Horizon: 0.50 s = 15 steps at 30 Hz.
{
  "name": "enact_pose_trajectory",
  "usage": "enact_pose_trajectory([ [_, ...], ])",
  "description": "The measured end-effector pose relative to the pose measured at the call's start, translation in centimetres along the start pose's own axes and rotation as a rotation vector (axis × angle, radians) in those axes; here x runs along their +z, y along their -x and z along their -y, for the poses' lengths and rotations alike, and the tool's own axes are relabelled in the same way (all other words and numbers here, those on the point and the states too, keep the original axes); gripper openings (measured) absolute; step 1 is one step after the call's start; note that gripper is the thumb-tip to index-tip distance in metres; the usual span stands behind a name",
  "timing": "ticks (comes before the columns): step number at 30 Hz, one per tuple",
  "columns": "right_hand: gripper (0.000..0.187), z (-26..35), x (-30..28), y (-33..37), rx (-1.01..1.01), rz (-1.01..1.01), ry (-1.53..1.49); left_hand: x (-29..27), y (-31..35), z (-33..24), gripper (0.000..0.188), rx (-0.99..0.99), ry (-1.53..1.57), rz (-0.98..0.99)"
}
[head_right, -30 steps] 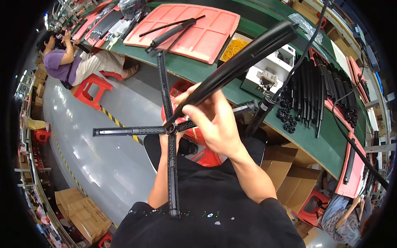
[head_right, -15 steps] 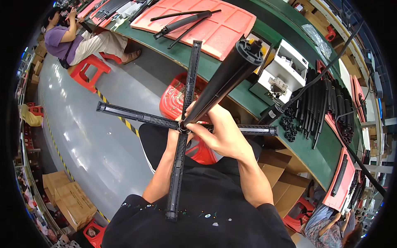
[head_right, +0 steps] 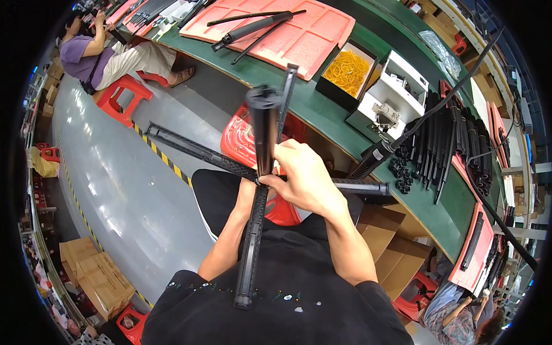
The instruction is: The person unpacks tripod components from a cardboard box onto the workbench, fits base pieces together by hand, and fastens them using an electric screwdriver.
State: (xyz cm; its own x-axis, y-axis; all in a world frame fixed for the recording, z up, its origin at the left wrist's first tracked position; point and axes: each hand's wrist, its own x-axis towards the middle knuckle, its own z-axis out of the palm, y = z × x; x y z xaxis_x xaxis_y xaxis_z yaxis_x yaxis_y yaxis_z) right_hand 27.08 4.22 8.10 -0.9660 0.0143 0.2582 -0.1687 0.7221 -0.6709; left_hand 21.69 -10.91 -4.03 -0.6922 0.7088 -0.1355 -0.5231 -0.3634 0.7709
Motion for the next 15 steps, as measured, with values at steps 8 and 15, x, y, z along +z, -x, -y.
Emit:
enact_pose_trajectory([
  [8, 0.031, 0.5, 1.7, 1.7, 0.183, -0.181, -0.093, 0.4, 0.1, 0.5, 0.029, 0.022, -0.11, -0.096],
  [15, 0.026, 3.7, -5.0, 0.6, 0.252, -0.401, -0.596, -0.4, 0.3, -0.3, 0.033, 0.118, -0.543, 0.016],
])
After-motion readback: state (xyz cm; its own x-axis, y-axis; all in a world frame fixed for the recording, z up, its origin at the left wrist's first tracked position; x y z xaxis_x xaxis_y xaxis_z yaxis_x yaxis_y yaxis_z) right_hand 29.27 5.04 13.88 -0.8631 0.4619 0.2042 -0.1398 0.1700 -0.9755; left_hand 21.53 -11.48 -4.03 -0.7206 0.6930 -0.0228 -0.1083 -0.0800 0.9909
